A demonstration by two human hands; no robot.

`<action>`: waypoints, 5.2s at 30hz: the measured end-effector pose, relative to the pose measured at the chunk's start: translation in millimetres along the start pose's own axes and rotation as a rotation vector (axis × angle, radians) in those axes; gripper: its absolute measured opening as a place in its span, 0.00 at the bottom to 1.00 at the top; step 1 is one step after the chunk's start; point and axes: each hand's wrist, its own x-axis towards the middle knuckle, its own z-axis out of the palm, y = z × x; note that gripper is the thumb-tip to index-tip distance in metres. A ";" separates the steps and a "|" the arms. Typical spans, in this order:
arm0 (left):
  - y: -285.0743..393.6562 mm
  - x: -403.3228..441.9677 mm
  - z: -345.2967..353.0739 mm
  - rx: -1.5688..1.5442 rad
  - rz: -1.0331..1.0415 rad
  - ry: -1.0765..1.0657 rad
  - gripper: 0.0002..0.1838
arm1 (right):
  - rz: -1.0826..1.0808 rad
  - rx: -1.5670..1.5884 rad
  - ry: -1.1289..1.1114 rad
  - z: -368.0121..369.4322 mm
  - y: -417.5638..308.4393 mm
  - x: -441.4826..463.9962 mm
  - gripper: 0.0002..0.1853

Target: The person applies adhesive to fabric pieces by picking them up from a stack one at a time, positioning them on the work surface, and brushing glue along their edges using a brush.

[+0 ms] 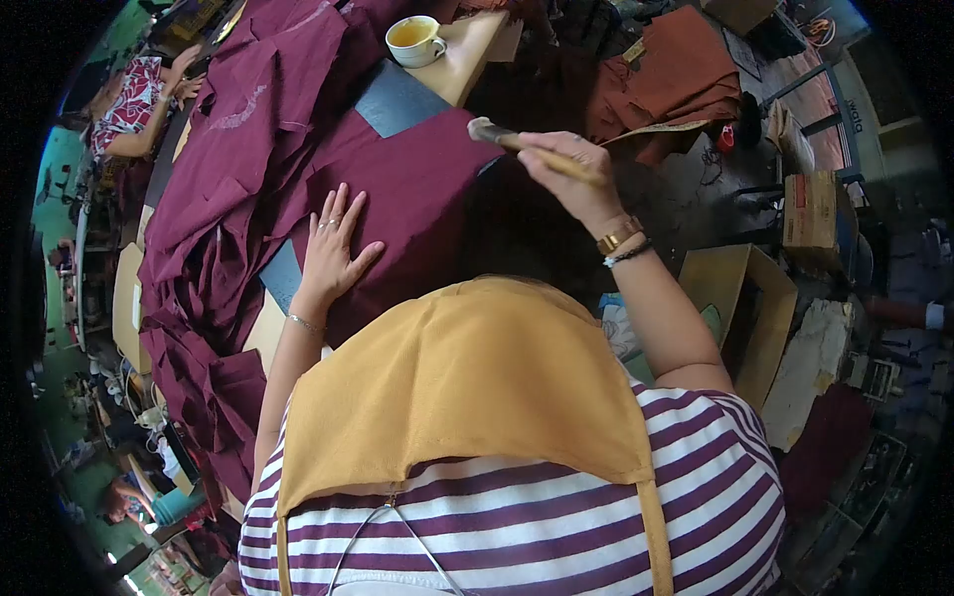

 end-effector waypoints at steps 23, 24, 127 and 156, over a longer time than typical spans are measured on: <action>13.6 4.0 3.1 -0.007 -0.099 0.045 0.50 | 0.083 -0.257 -0.185 -19.8 -42.0 35.5 0.09; 13.6 4.3 3.5 -0.005 -0.097 0.047 0.50 | 0.044 -0.250 -0.201 -11.6 -35.2 39.2 0.09; -0.5 -41.3 -15.1 -0.027 -0.189 -0.041 0.42 | 0.304 -0.340 -0.482 121.0 75.9 308.1 0.31; -30.2 6.3 -16.9 -0.018 -0.093 -0.118 0.45 | 0.343 0.282 -0.254 -12.2 -54.6 79.3 0.14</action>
